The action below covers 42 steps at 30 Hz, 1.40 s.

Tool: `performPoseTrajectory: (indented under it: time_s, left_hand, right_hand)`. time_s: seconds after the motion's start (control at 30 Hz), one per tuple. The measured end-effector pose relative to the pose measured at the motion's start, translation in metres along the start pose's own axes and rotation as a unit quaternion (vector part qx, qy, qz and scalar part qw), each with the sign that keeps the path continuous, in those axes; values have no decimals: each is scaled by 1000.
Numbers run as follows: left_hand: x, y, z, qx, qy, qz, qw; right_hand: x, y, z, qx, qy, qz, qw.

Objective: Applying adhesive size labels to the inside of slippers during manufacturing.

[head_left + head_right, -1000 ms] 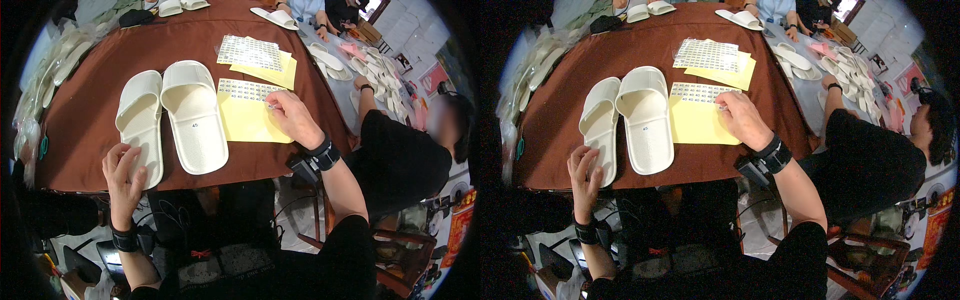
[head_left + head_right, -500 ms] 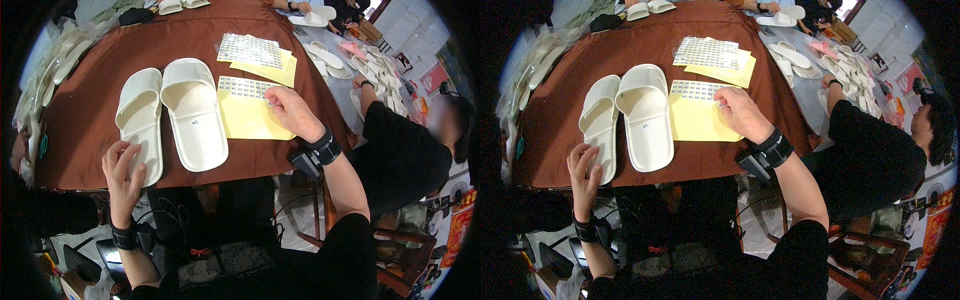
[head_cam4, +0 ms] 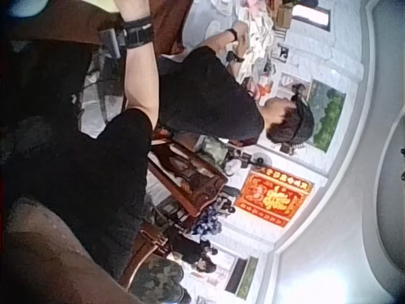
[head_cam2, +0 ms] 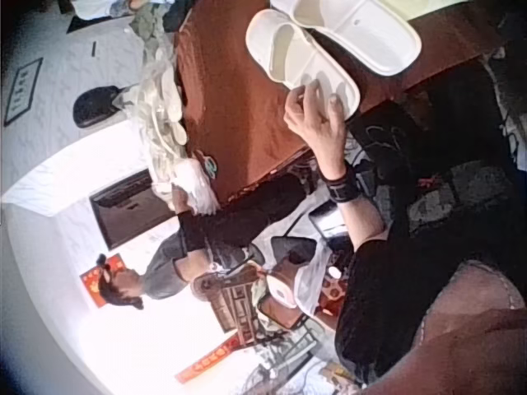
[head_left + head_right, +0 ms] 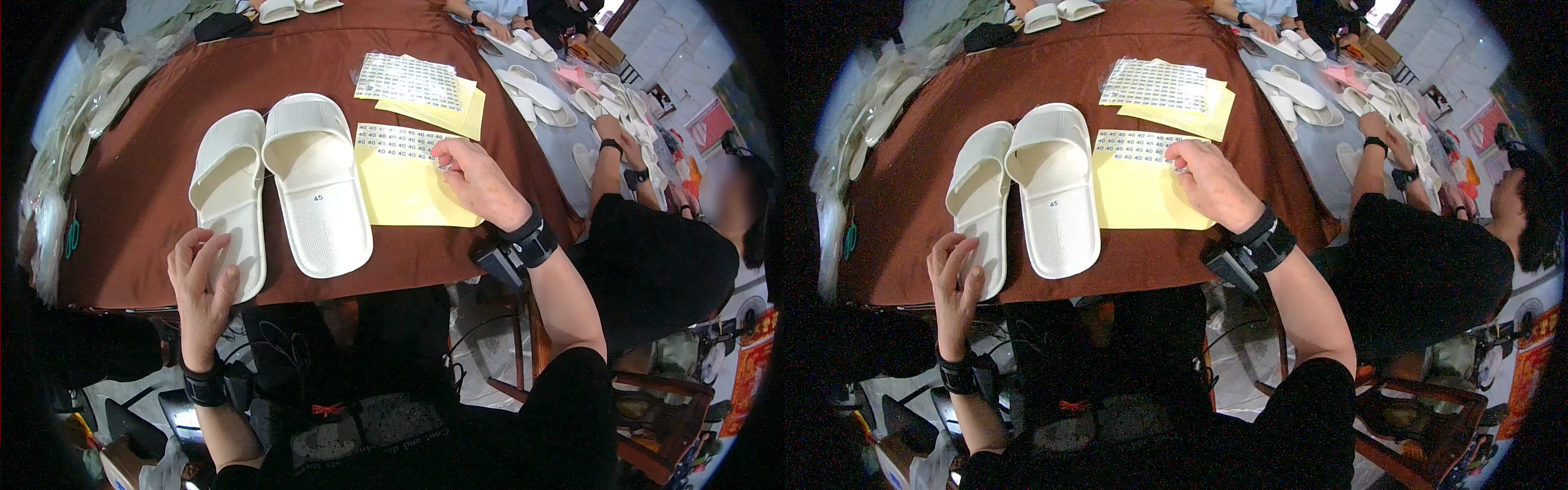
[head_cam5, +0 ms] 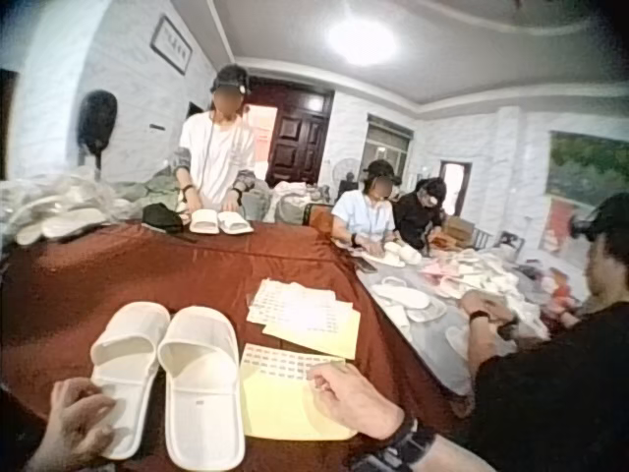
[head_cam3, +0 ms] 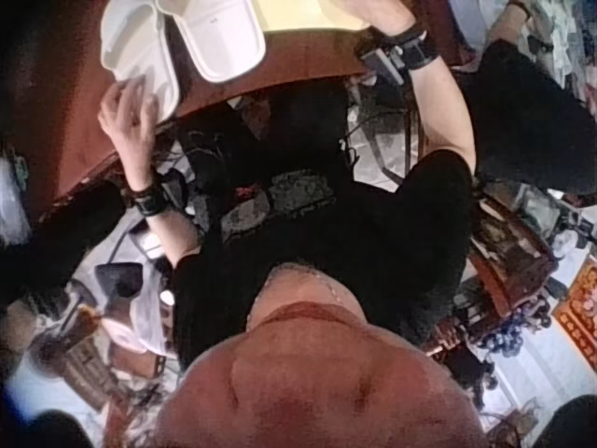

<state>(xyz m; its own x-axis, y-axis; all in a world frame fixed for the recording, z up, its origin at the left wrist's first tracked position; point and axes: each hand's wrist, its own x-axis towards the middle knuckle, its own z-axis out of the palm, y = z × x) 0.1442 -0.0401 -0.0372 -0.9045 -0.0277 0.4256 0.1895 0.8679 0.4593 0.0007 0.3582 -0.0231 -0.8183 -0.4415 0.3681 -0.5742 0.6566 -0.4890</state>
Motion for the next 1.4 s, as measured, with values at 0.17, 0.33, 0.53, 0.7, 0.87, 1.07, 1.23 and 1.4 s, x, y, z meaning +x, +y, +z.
performPoseTrajectory:
  time_s: [0.17,0.33,0.53,0.7,0.87,1.07,1.23,1.4]
  left_hand:
    - [0,1,0,-1,-6,-15,1000]
    - [1,-1,1,0,1,-2,1000]
    - [0,-3,2,-4,2,-2,1000]
    - [0,-3,2,-1,4,6,1000]
    - [0,-2,2,-1,0,-4,1000]
    - [0,-1,1,0,4,6,1000]
    - [0,-1,0,-9,8,16,1000]
    - [1,-1,1,-20,12,16,1000]
  right_hand:
    - [-1,-1,-1,-7,-8,10,1000]
    - [-1,-2,1,13,8,9,1000]
    - [-1,-3,0,10,0,13,1000]
    - [-2,0,0,4,2,0,1000]
    - [-2,3,2,44,12,6,999]
    - [-5,-1,-7,144,-17,93,985]
    - [-3,-4,-16,199,3,103,975]
    - [-1,-18,-31,206,2,102,973]
